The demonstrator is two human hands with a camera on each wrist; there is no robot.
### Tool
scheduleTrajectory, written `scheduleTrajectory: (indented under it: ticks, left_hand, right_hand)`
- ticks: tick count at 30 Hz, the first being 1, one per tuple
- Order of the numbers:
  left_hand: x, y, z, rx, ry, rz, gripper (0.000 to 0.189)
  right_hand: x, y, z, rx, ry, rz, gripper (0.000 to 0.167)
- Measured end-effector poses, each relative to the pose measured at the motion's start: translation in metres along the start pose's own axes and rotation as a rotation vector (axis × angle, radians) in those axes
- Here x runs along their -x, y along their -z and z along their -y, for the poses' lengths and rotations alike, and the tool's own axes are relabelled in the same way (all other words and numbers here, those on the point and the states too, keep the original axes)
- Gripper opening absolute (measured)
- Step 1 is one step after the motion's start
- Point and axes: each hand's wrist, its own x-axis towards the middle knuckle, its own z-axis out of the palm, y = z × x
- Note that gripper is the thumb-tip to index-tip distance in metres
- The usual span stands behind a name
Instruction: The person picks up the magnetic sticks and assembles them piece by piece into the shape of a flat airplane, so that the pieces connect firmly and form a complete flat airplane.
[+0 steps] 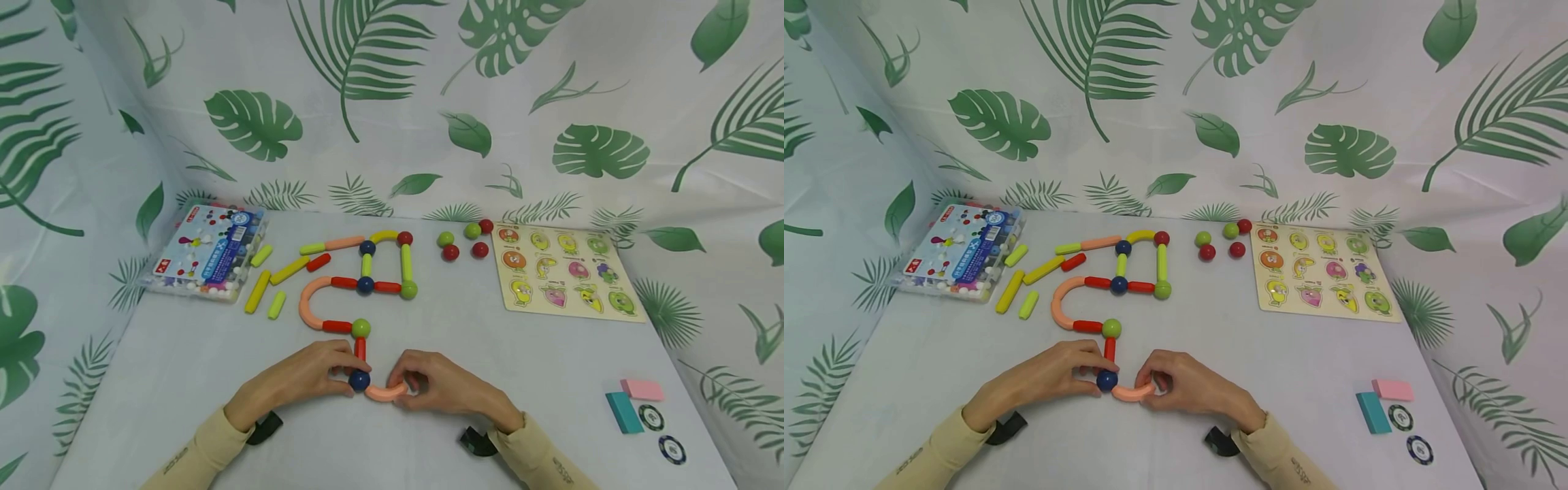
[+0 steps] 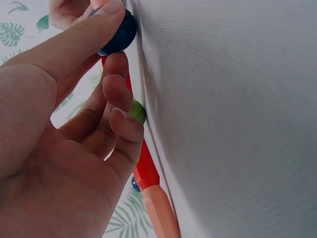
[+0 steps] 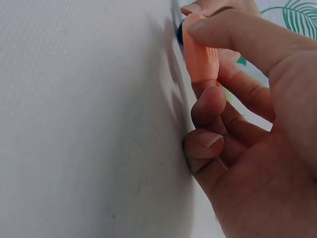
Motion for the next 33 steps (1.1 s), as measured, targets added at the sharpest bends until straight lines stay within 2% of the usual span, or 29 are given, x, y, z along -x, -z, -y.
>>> scheduleTrajectory:
  ticks: [4,18,22,27,33]
  left_hand:
    - [0.000,0.000,0.000,-0.007,-0.010,-0.005,0.040]
    - [0.000,-0.001,0.001,-0.006,-0.013,0.002,0.040]
    - [0.001,-0.001,0.001,-0.009,-0.003,0.006,0.040]
    - [0.001,0.000,-0.001,-0.019,-0.002,0.005,0.041]
    - [0.001,0.001,-0.003,-0.026,0.007,0.012,0.041]
  right_hand:
    - [0.000,0.000,-0.003,0.019,0.016,-0.020,0.018]
    - [-0.001,-0.002,0.001,-0.011,-0.010,0.028,0.019]
    - [0.000,-0.001,0.001,-0.016,-0.011,0.010,0.020]
    - [0.001,0.009,-0.007,-0.005,-0.015,-0.079,0.025]
    - [0.003,0.039,-0.028,-0.001,-0.036,-0.297,0.021]
